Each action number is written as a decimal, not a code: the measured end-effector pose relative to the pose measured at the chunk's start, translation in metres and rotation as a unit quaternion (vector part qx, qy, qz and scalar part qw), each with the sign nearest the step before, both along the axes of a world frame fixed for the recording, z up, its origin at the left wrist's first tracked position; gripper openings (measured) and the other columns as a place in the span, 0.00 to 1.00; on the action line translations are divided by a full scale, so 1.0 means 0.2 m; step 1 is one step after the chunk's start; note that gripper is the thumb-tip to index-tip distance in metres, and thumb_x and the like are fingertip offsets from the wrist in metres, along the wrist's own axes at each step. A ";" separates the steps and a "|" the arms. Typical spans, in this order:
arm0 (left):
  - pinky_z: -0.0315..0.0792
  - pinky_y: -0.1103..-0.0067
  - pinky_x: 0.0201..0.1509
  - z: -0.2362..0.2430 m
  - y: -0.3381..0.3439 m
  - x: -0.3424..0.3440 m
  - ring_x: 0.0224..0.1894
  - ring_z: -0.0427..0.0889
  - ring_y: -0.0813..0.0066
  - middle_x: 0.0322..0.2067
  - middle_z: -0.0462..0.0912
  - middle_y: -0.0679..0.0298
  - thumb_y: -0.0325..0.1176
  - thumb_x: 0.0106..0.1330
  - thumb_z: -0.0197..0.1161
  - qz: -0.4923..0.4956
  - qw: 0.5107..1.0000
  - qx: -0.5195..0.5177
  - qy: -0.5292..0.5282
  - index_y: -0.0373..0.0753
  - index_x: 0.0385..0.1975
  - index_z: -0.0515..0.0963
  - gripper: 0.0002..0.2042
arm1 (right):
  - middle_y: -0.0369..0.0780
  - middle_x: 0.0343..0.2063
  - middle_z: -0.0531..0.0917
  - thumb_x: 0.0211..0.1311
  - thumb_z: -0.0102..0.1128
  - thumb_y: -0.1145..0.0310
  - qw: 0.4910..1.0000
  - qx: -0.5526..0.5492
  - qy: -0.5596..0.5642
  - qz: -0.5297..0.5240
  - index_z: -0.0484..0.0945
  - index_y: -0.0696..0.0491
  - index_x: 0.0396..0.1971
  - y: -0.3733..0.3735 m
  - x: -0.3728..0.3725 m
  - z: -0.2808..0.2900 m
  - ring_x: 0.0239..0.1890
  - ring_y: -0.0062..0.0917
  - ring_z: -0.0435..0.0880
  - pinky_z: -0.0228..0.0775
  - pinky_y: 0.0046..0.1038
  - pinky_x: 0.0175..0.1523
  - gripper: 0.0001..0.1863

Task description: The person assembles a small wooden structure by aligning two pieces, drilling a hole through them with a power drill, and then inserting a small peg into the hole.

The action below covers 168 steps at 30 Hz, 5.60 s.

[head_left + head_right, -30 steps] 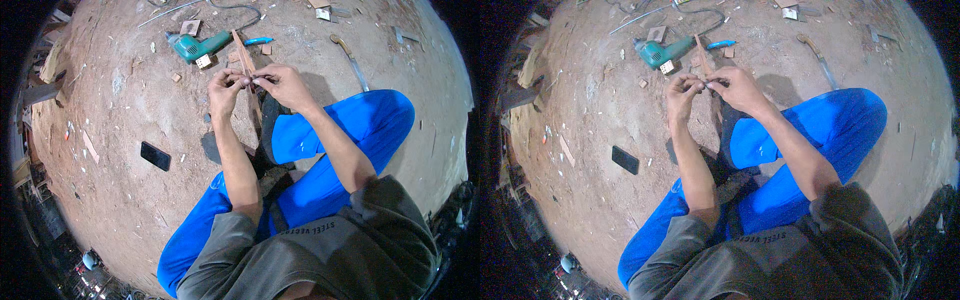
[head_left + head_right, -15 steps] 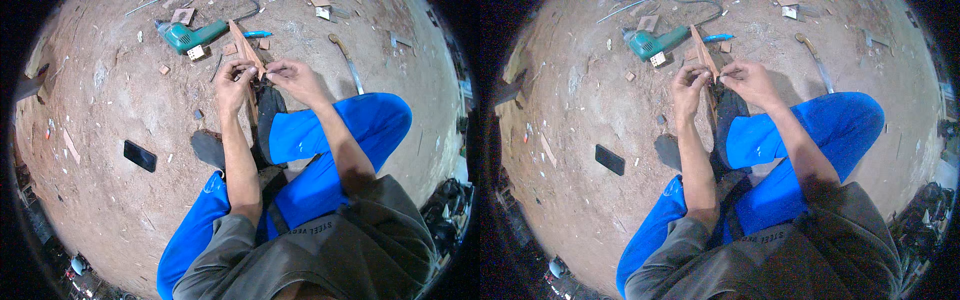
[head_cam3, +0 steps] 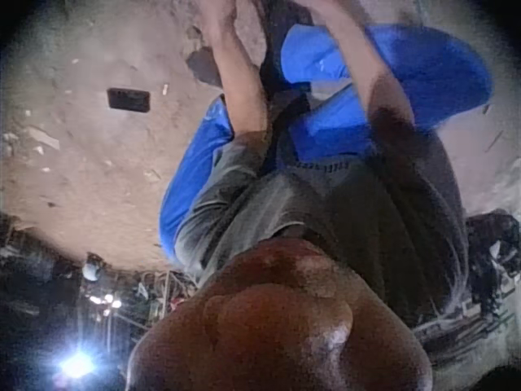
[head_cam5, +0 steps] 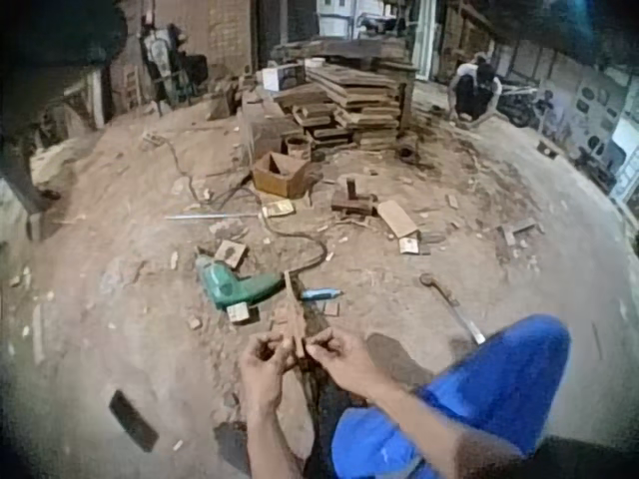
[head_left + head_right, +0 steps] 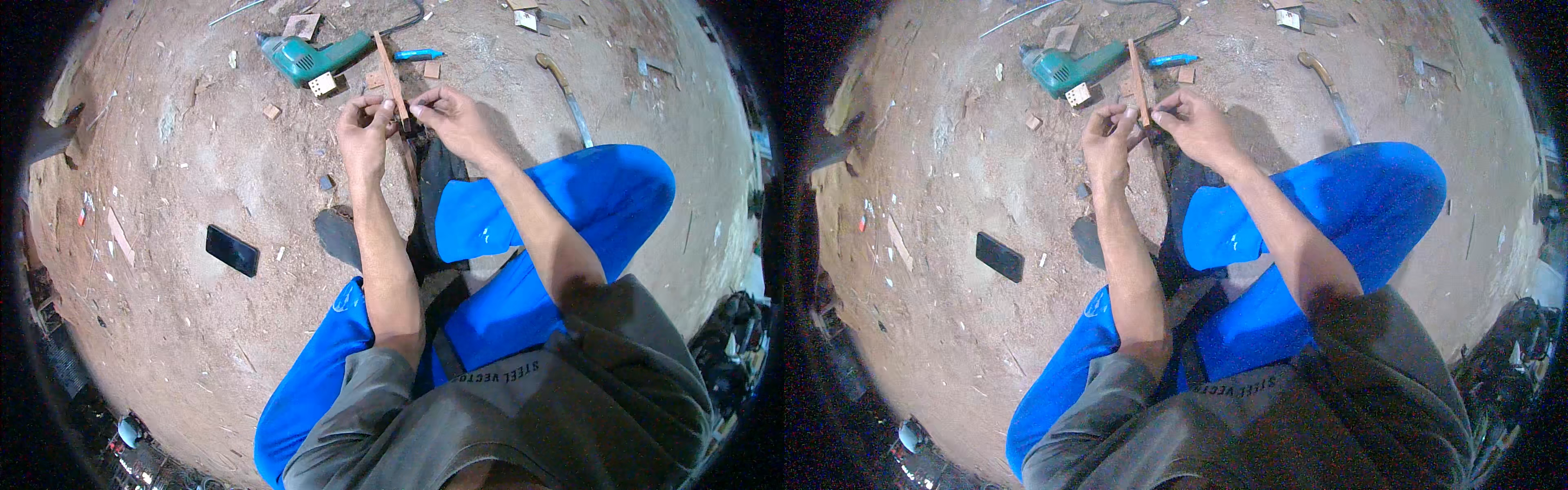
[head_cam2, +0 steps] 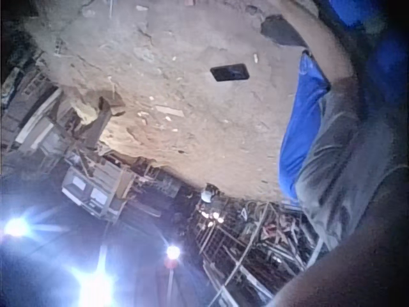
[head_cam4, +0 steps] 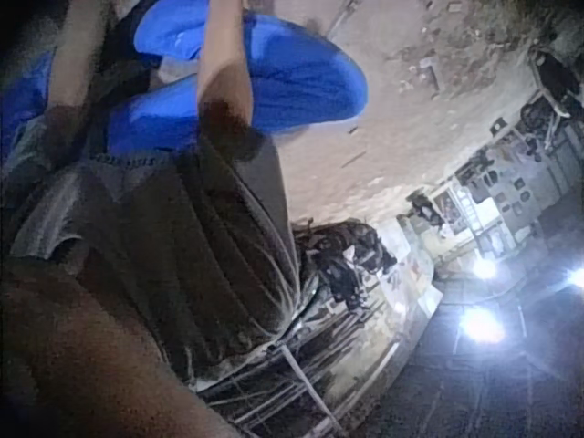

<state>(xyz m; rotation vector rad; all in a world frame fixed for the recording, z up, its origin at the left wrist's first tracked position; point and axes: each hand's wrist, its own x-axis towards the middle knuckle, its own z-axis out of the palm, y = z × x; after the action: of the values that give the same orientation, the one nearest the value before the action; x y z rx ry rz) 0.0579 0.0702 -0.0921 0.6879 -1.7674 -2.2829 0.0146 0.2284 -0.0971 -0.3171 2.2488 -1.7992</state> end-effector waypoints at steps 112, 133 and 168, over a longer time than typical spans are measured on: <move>0.79 0.82 0.35 0.22 0.04 0.46 0.34 0.85 0.73 0.37 0.85 0.51 0.17 0.65 0.63 0.190 0.941 0.274 0.067 0.37 0.34 0.70 0.08 | 0.45 0.35 0.82 0.55 0.67 0.69 0.844 0.156 0.161 0.487 0.83 0.55 0.35 -0.31 -0.13 0.57 0.43 0.38 0.81 0.72 0.36 0.51 0.09; 0.75 0.85 0.36 0.22 0.03 0.45 0.37 0.82 0.82 0.33 0.84 0.63 0.20 0.58 0.70 0.145 0.986 -0.078 0.042 0.33 0.44 0.75 0.15 | 0.47 0.35 0.84 0.57 0.66 0.68 0.886 0.162 0.150 0.409 0.83 0.57 0.36 -0.30 -0.11 0.55 0.40 0.37 0.82 0.73 0.37 0.48 0.10; 0.69 0.87 0.29 0.22 -0.05 0.45 0.26 0.75 0.88 0.28 0.82 0.68 0.23 0.66 0.65 0.093 0.988 0.119 0.023 0.34 0.44 0.74 0.10 | 0.39 0.41 0.78 0.52 0.66 0.73 0.778 0.233 0.355 0.462 0.81 0.54 0.35 -0.29 -0.09 0.58 0.51 0.37 0.73 0.61 0.38 0.60 0.09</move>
<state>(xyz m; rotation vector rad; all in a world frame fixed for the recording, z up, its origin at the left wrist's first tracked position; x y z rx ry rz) 0.1474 0.0610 -0.0474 0.7963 -1.3602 -2.3812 -0.0030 0.1698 0.0189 -1.8313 2.1372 -0.5957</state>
